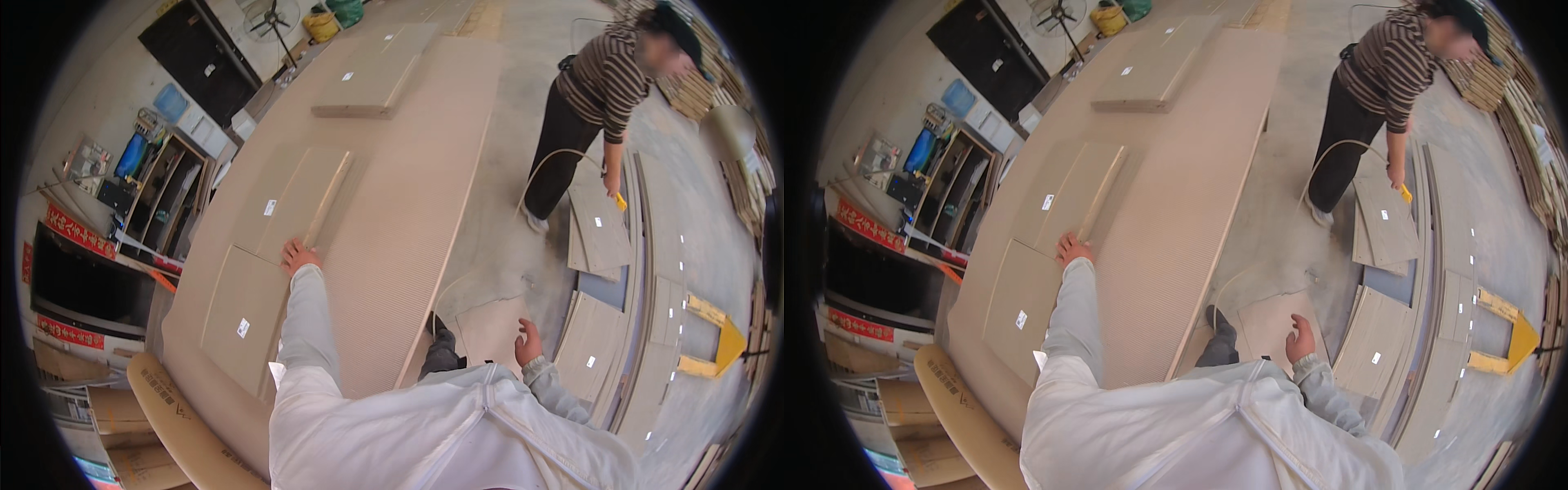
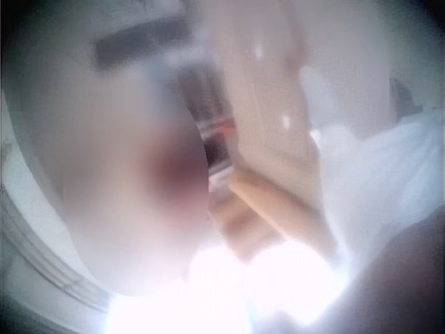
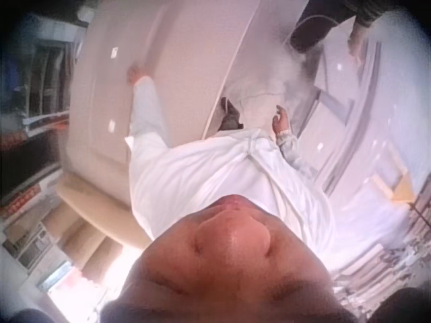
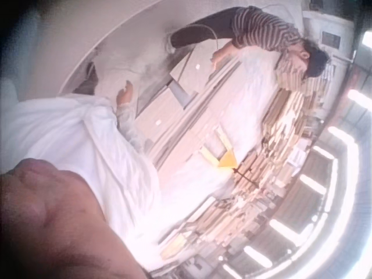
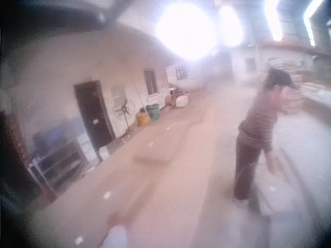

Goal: The person unpacks a large cardboard box and removes several flat wooden panels. They arrange the panels on a protective mat, then reassemble and tape the cardboard box shut using a handheld tape dispenser.

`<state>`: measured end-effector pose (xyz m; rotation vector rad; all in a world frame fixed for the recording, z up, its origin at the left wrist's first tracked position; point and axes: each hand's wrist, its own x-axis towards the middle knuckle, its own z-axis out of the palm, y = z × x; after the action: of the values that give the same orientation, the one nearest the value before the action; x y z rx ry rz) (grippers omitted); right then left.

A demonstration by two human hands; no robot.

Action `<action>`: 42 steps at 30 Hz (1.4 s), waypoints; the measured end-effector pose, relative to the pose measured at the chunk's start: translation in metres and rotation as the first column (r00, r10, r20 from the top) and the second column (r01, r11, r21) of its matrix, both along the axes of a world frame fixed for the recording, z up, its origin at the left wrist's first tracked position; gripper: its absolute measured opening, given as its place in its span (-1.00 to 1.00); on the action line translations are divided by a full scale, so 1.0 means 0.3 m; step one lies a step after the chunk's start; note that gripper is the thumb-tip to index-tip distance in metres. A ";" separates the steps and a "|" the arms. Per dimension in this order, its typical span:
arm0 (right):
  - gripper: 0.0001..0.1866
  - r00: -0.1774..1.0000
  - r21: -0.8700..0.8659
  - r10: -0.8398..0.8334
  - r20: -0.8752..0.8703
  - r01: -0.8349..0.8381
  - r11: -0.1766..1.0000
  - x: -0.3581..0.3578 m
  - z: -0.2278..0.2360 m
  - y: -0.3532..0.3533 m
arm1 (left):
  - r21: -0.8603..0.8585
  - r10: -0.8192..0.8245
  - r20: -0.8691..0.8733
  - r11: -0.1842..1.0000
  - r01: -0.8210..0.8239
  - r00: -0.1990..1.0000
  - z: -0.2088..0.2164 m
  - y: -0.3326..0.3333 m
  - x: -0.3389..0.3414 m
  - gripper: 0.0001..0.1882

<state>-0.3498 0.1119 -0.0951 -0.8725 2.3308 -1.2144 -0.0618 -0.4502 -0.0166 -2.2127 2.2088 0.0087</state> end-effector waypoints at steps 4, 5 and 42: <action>-0.42 0.992 0.044 -0.114 0.059 0.112 0.993 0.093 -0.142 0.309 | -0.063 -0.125 0.163 0.989 0.137 0.979 -0.085 0.230 -0.062 -0.25; -0.42 0.986 0.053 -0.143 0.085 0.139 0.989 0.124 -0.189 0.383 | -0.029 -0.203 0.147 0.977 0.210 0.968 -0.130 0.333 -0.078 -0.25; -0.67 0.777 0.856 0.551 0.305 -0.477 0.200 0.419 -0.720 1.134 | -0.171 -0.078 -0.145 0.984 0.053 0.986 -0.315 1.461 0.626 -0.35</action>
<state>-0.2240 0.4521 -0.3109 -1.0746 1.9393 0.4599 0.1259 -0.0119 -0.1112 -2.2917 2.4462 -0.0101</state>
